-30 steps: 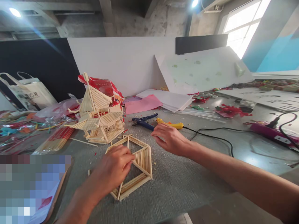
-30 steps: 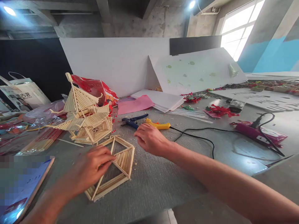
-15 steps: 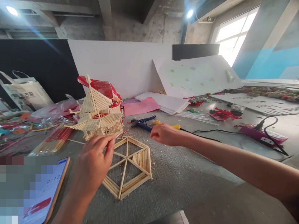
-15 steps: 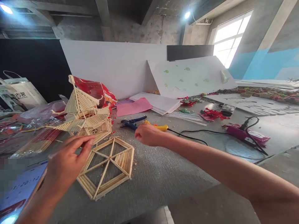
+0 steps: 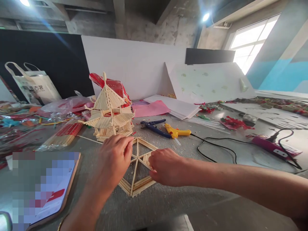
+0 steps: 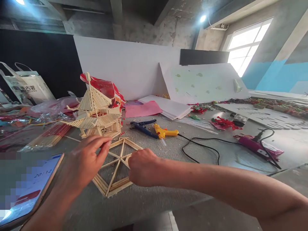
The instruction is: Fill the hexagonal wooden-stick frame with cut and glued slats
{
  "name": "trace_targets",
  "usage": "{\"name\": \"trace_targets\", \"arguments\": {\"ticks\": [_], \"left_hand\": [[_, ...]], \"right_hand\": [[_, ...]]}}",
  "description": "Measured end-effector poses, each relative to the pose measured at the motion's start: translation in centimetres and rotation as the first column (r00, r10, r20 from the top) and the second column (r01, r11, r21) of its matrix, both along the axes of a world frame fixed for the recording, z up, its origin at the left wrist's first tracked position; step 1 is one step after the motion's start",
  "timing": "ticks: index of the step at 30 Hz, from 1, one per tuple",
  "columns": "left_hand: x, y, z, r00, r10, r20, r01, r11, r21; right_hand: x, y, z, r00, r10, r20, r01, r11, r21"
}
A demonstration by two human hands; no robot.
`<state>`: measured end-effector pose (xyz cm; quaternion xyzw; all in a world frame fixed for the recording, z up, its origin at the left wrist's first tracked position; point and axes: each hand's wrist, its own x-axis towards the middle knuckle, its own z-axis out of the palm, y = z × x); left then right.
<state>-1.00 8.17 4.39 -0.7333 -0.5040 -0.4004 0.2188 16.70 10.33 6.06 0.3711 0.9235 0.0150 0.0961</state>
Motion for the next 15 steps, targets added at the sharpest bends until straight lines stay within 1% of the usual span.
{"name": "trace_targets", "arguments": {"ticks": [3,5,7,9,13,15], "left_hand": [[0.1,-0.2,0.2,1.0,-0.019,0.009,0.019,1.0,-0.021],[0.2,-0.2,0.2,1.0,-0.026,0.018,0.026,0.999,-0.027],[0.2,-0.2,0.2,0.999,-0.028,0.029,0.028,0.999,-0.023],[0.1,-0.2,0.2,0.999,-0.027,0.041,0.028,0.999,-0.022],[0.0,0.0,0.0,0.998,-0.028,0.048,0.03,0.999,-0.041],[0.0,0.1,-0.1,0.999,-0.029,0.039,0.03,0.998,-0.047]], "right_hand": [[-0.5,0.3,-0.2,0.998,0.022,0.059,-0.022,1.0,-0.001],[-0.6,0.5,-0.1,0.994,0.049,0.098,-0.046,0.999,-0.029],[-0.5,0.9,0.2,0.992,0.045,0.115,-0.037,0.997,-0.074],[-0.3,1.4,0.4,0.996,0.024,0.083,-0.012,0.991,-0.134],[0.5,2.6,0.7,0.999,0.006,-0.034,-0.014,0.964,-0.265],[0.9,2.9,0.8,0.997,-0.009,-0.08,-0.014,0.962,-0.273]]}}
